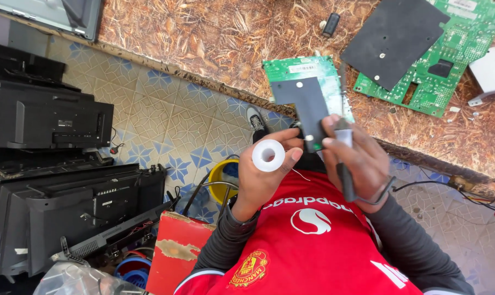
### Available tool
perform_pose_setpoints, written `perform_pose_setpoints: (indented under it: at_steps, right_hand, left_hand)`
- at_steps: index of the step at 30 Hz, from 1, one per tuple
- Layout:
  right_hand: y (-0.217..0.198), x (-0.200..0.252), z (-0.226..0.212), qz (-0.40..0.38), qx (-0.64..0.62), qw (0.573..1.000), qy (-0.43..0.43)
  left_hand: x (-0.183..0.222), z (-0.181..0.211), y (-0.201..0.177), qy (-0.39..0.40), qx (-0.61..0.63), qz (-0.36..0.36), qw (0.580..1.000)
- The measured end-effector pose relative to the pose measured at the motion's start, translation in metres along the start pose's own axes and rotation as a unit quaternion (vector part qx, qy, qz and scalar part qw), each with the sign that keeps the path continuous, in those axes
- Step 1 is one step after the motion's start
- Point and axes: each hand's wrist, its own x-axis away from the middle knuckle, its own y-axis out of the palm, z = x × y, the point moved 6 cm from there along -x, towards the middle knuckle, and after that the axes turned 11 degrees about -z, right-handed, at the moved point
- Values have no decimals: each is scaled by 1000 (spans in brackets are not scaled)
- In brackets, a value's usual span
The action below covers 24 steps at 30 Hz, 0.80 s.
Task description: Soldering and inspecting components on television motherboards at a repair bench.
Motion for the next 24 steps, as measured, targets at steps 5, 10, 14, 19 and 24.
perform_pose_setpoints:
  at_steps: [5, 10, 14, 19, 24]
  right_hand:
    - [17, 16, 3, -52, 24, 998, -9]
    - [21, 25, 13, -62, 49, 997, -27]
    - [23, 25, 13, -61, 68, 995, -51]
    - [31, 21, 13, -61, 68, 993, -72]
    - [31, 23, 15, -62, 59, 994, -70]
  left_hand:
    - [5, 21, -8, 55, -218, 66, 972]
    - [5, 19, -7, 92, -292, 99, 947]
    - [14, 25, -4, 196, -410, 124, 882]
    - [7, 27, -3, 215, -414, 103, 878]
    - [5, 25, -8, 170, -408, 77, 894]
